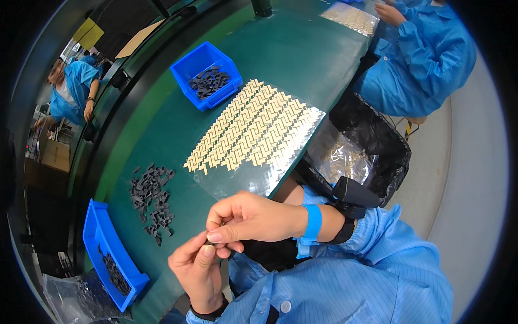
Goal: Assembling or sorting small plastic manufacturing components on a production line.
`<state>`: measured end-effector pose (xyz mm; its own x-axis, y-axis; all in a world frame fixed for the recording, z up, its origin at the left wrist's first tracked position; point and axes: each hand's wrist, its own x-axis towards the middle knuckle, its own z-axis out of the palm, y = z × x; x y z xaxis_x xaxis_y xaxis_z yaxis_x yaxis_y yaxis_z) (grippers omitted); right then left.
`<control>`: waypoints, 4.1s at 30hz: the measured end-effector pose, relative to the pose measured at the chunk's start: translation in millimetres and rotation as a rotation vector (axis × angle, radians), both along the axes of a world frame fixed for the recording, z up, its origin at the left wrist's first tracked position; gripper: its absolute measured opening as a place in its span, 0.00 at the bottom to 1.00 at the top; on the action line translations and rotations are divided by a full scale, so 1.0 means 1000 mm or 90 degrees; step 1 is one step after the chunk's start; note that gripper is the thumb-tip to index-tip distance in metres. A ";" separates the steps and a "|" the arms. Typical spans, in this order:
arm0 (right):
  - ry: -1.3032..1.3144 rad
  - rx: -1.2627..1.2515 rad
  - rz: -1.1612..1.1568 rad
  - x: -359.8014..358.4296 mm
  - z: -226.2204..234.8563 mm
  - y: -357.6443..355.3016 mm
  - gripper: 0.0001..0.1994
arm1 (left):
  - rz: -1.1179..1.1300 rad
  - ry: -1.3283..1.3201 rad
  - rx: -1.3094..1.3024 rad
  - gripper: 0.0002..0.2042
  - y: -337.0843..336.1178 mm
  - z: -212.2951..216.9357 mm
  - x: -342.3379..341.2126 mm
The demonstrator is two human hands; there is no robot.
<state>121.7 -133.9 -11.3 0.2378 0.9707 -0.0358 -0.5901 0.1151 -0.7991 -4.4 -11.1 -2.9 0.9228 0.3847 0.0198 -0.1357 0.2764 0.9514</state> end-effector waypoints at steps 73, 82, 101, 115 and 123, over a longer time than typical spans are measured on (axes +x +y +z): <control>-1.088 -0.027 -0.679 0.070 -0.015 0.028 0.06 | 0.165 -0.063 0.863 0.23 0.078 -0.032 0.107; -1.189 0.180 -0.647 0.002 0.005 0.000 0.08 | -0.048 0.018 0.226 0.12 0.016 0.010 0.026; -0.662 0.084 -0.355 -0.006 0.007 -0.018 0.05 | -0.017 0.096 0.032 0.06 -0.010 0.004 -0.004; -0.659 0.070 -0.328 0.003 0.007 -0.019 0.02 | 0.000 0.037 0.362 0.05 -0.008 0.003 -0.002; -0.224 -0.052 -0.240 -0.015 0.004 -0.026 0.09 | 0.112 0.025 0.076 0.05 -0.017 -0.002 0.003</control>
<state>107.0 -159.9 -7.4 0.5810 0.8130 0.0372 -0.2146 0.1971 -0.9566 -1.4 -27.8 -5.4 0.8430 0.5364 0.0405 -0.1343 0.1369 0.9814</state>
